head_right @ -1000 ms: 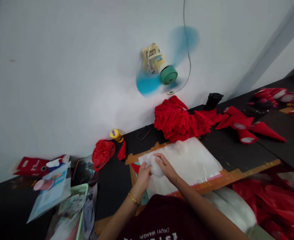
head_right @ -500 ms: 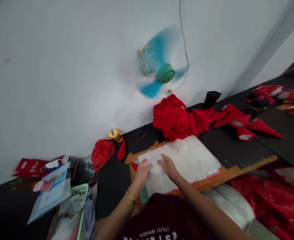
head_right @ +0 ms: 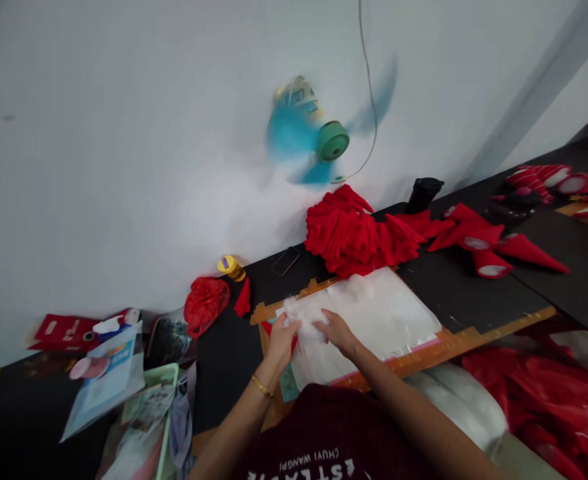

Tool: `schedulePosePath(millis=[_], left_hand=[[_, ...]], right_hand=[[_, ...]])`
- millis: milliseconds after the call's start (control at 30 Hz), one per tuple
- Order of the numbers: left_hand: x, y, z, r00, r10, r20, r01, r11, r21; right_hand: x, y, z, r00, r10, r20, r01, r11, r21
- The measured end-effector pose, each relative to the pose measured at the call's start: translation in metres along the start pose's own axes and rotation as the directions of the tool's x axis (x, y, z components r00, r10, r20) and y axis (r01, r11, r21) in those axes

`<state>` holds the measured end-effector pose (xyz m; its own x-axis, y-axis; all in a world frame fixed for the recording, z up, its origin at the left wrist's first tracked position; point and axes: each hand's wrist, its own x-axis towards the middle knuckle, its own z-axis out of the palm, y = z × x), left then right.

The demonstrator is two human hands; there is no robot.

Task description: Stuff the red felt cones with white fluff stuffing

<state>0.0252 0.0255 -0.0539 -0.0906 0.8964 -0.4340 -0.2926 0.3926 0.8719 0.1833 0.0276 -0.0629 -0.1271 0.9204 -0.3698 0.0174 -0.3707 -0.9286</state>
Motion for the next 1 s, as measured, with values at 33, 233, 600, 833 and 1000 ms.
schedulePosePath(millis=[33, 233, 600, 833, 1000], left_hand=[[0.002, 0.001, -0.003, 1.000, -0.007, -0.029, 0.008, 1.000, 0.023], [0.003, 0.007, -0.019, 0.994, -0.084, -0.066, 0.086, 0.996, 0.027], [0.004, -0.010, 0.004, 0.995, -0.085, -0.042, 0.086, 0.996, 0.014], [0.002, 0.002, -0.009, 0.983, -0.184, 0.010, 0.184, 0.983, -0.015], [0.001, -0.003, 0.011, 0.992, -0.109, 0.071, 0.111, 0.994, -0.020]], right_hand=[[0.002, 0.002, -0.005, 0.999, -0.011, -0.040, 0.010, 1.000, -0.009], [0.007, 0.005, -0.023, 0.996, -0.026, -0.086, 0.029, 0.999, 0.032], [0.007, -0.005, -0.010, 0.996, -0.016, -0.087, 0.016, 1.000, -0.004], [0.009, -0.002, -0.011, 0.998, 0.000, -0.070, -0.001, 1.000, -0.012], [0.009, -0.004, 0.001, 0.999, -0.042, 0.011, 0.042, 0.997, 0.061]])
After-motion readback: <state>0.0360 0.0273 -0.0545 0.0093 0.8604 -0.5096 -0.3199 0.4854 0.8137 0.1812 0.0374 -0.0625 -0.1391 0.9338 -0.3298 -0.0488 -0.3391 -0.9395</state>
